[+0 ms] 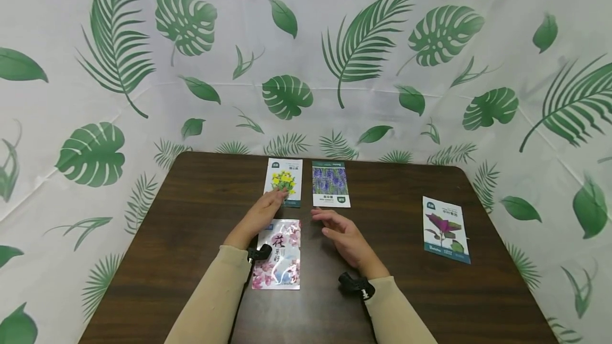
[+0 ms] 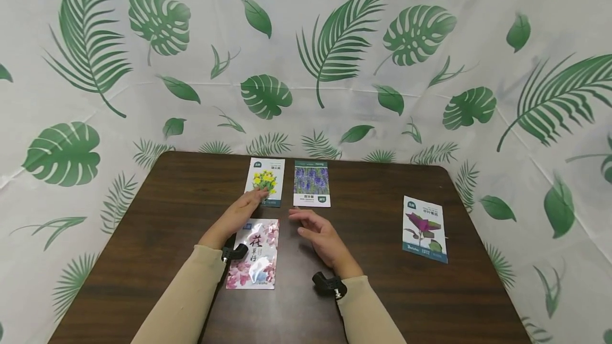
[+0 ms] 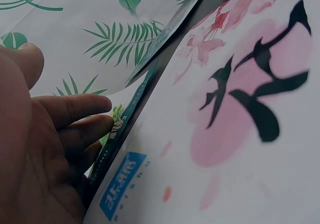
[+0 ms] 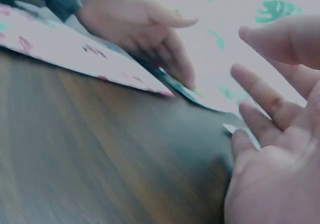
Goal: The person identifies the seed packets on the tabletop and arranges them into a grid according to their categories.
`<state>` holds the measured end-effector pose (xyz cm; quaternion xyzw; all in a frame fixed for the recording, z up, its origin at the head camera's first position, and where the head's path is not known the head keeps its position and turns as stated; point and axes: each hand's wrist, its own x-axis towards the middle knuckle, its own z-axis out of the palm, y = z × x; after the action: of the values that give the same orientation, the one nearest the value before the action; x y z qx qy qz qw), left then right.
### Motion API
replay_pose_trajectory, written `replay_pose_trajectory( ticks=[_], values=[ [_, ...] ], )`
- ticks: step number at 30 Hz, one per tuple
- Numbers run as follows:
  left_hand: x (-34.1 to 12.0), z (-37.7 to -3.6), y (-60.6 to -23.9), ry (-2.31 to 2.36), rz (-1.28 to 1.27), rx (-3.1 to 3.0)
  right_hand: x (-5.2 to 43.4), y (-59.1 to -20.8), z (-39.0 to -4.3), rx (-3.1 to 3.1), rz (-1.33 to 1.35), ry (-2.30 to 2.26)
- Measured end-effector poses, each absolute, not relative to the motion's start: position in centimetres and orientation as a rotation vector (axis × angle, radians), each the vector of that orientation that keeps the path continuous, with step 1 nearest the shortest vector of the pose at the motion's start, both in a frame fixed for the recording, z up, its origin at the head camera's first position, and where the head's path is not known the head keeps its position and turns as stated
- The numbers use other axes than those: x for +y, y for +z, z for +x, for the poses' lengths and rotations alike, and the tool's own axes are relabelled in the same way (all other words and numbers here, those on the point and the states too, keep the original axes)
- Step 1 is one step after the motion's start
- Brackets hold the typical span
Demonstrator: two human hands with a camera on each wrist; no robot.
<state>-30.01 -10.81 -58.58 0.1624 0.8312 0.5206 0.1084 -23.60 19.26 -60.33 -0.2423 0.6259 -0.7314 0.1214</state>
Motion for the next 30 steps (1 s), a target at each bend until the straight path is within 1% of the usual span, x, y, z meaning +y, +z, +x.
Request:
replay_pose_trajectory(
  ticks=[9, 16, 30],
  values=[
    [-10.8, -30.0, -58.6, 1.537, 0.494, 2.433, 23.2, -60.6, -23.8, 1.874, -0.666, -2.325],
    [-10.9, -30.0, -58.6, 1.541, 0.518, 2.438, 25.8, -60.4, -23.1, 1.935, -0.584, -2.343],
    [-11.0, -30.1, -58.5, 1.538, 0.519, 2.446, 29.0, -60.7, -21.1, 2.076, -0.574, -2.291]
  ],
)
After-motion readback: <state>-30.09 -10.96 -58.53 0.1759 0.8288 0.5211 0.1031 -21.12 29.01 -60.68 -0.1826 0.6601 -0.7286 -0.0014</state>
